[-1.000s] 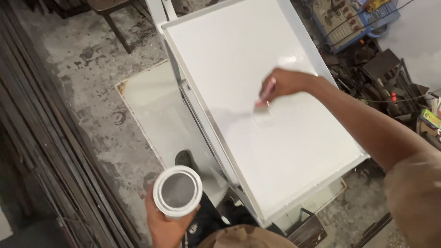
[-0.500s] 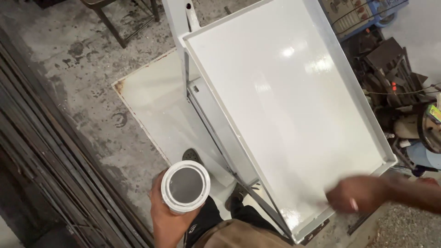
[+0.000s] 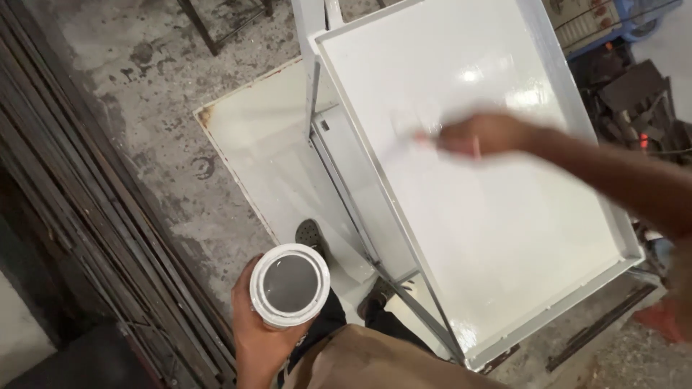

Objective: Painting a white metal shelf with a brush and paint.

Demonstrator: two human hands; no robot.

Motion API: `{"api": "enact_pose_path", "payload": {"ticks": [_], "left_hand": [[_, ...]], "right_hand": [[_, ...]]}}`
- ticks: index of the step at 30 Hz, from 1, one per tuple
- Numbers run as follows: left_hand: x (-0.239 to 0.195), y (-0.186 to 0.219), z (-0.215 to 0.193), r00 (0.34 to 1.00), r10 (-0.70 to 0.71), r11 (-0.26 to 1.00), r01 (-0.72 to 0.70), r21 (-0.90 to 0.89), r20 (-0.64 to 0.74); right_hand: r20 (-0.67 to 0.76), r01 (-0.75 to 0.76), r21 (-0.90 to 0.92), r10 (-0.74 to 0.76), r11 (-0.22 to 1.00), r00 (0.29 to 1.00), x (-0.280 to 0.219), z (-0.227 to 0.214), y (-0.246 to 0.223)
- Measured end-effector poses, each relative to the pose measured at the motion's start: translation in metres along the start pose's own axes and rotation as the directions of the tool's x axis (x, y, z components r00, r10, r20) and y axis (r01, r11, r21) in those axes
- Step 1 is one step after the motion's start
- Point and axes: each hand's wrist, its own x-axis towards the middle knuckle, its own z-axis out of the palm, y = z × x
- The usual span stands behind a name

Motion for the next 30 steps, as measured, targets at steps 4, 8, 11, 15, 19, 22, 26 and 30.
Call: {"api": "enact_pose_path", "payload": {"ticks": [4,8,11,15,19,22,26,30], "left_hand": [[-0.007,-0.006,-0.008,1.0,0.024,0.993,-0.022,-0.119,0.02],[-0.019,-0.006,-0.004,1.0,0.003,0.995,-0.004,-0.1,-0.013],[-0.028,0.007,-0.004,0.995,0.008,0.997,0.0,0.083,-0.103],[-0.032,0.007,-0.009,0.997,0.04,0.983,-0.028,0.183,-0.059],[-0.034,0.006,-0.01,0.997,0.005,0.982,0.009,0.189,-0.073],[-0.036,-0.001,-0.014,0.994,0.083,0.977,-0.068,0.2,-0.071],[-0.04,-0.008,-0.01,0.99,0.115,0.971,-0.093,0.22,-0.088],[-0.043,-0.002,-0.013,0.991,0.097,0.978,-0.078,0.193,-0.09]], "right_hand": [[0.637,-0.229,0.121,0.102,0.966,0.764,-0.11,0.077,-0.066],[0.618,0.123,0.365,-0.339,0.923,0.709,-0.11,0.092,-0.049],[0.385,0.036,0.227,-0.124,0.973,0.915,-0.017,0.02,-0.009],[-0.266,0.056,-0.078,-0.075,0.995,0.961,0.036,-0.061,0.012],[-0.062,-0.123,-0.056,0.119,0.991,0.991,-0.008,0.0,-0.015],[0.175,0.149,0.1,-0.165,0.984,0.971,-0.065,0.023,-0.046],[-0.106,-0.058,0.492,0.126,0.869,0.986,-0.086,0.022,-0.05],[-0.264,-0.141,0.786,0.533,0.602,0.804,-0.078,0.023,-0.045]]}}
